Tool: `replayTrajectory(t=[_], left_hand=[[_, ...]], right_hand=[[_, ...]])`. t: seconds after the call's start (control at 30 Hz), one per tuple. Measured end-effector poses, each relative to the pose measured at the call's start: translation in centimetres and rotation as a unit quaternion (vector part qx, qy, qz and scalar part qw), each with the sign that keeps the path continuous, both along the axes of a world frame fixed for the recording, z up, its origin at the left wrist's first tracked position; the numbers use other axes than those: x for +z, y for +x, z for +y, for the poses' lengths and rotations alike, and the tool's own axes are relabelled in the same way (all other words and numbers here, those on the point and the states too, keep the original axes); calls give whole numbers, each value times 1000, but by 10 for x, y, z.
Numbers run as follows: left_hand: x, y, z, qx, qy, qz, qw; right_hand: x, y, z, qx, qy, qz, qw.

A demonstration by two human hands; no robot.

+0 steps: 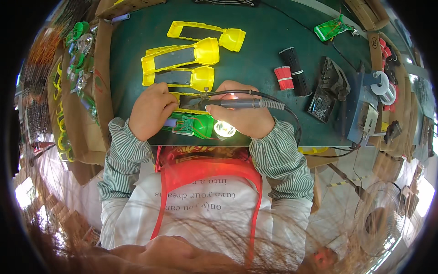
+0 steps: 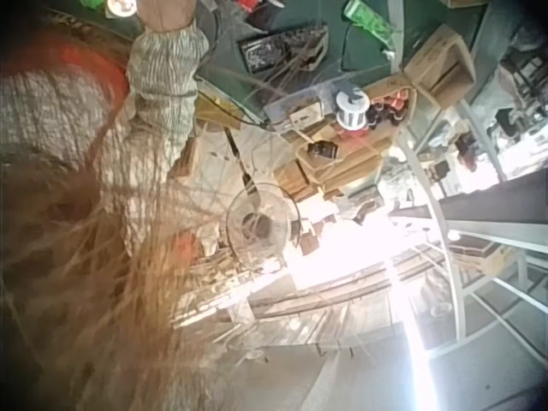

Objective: Assembling electronic flashlights by soldering components to a circuit board and fitting them into plastic casings.

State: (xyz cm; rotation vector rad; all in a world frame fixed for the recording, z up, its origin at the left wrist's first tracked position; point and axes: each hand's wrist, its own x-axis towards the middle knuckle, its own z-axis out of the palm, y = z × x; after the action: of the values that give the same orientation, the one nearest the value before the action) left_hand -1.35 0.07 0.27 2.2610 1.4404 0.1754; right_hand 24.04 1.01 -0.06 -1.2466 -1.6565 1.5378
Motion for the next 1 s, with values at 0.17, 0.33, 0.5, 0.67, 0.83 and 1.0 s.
replayTrajectory(t=[0.17,0.33,0.5,0.67,0.83,1.0], left_hand=[[-2,0,0,4,0,-4,1000],[-3,0,0,0,12,5,1000],[-2,-1,0,2,11,2,1000],[-2,-1,0,-2,5,-1,1000],[0,0,0,2,0,4,1000],[0,1,0,1,1,6,1000]], right_hand=[[0,-2,0,-4,-16,-4,1000],[4,-3,2,5,-24,-21,999],[6,0,-1,0,-18,-6,1000],[12,11,-3,-28,-64,35,997],[14,18,-6,-43,-79,42,995],[13,21,-9,-60,-91,52,993]])
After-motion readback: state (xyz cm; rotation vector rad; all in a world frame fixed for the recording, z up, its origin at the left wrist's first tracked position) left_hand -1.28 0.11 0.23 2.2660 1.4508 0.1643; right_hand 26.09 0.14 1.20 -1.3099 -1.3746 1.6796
